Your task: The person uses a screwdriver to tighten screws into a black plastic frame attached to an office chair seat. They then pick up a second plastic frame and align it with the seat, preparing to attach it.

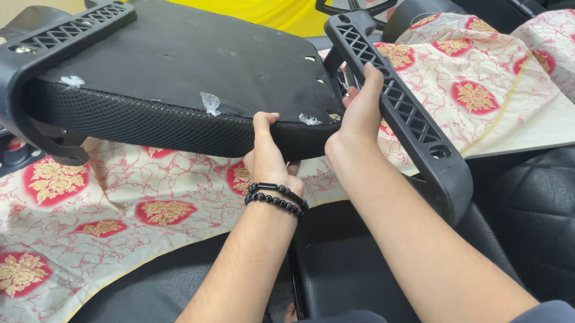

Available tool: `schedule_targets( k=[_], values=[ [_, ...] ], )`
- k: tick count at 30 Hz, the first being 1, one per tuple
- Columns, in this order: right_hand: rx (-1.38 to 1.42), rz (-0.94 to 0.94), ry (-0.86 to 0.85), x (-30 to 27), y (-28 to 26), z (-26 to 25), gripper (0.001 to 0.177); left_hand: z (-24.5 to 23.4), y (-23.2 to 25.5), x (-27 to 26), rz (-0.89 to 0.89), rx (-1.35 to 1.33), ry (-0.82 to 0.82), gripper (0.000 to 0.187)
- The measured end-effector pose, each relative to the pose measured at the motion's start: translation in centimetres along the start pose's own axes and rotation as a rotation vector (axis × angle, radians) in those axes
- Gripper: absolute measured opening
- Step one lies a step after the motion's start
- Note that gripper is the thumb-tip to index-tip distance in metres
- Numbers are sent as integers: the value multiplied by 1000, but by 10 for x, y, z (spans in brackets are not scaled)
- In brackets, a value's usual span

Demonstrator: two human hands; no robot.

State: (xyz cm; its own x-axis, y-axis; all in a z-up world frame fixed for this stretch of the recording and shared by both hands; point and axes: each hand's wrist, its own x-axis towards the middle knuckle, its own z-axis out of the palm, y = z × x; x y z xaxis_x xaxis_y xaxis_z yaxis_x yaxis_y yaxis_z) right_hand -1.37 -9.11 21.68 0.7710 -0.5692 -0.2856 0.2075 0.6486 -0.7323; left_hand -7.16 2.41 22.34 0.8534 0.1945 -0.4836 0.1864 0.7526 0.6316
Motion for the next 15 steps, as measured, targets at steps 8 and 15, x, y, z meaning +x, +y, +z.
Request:
schedule_targets(
  k=[8, 15],
  values=[
    [5, -34, -118, -18, 12, -9, 72, -31, -19, 13, 39, 31, 0, 42],
    [253, 60, -247, -29, 1, -6, 47, -72, -50, 33, 42, -11, -11, 50]
  ],
)
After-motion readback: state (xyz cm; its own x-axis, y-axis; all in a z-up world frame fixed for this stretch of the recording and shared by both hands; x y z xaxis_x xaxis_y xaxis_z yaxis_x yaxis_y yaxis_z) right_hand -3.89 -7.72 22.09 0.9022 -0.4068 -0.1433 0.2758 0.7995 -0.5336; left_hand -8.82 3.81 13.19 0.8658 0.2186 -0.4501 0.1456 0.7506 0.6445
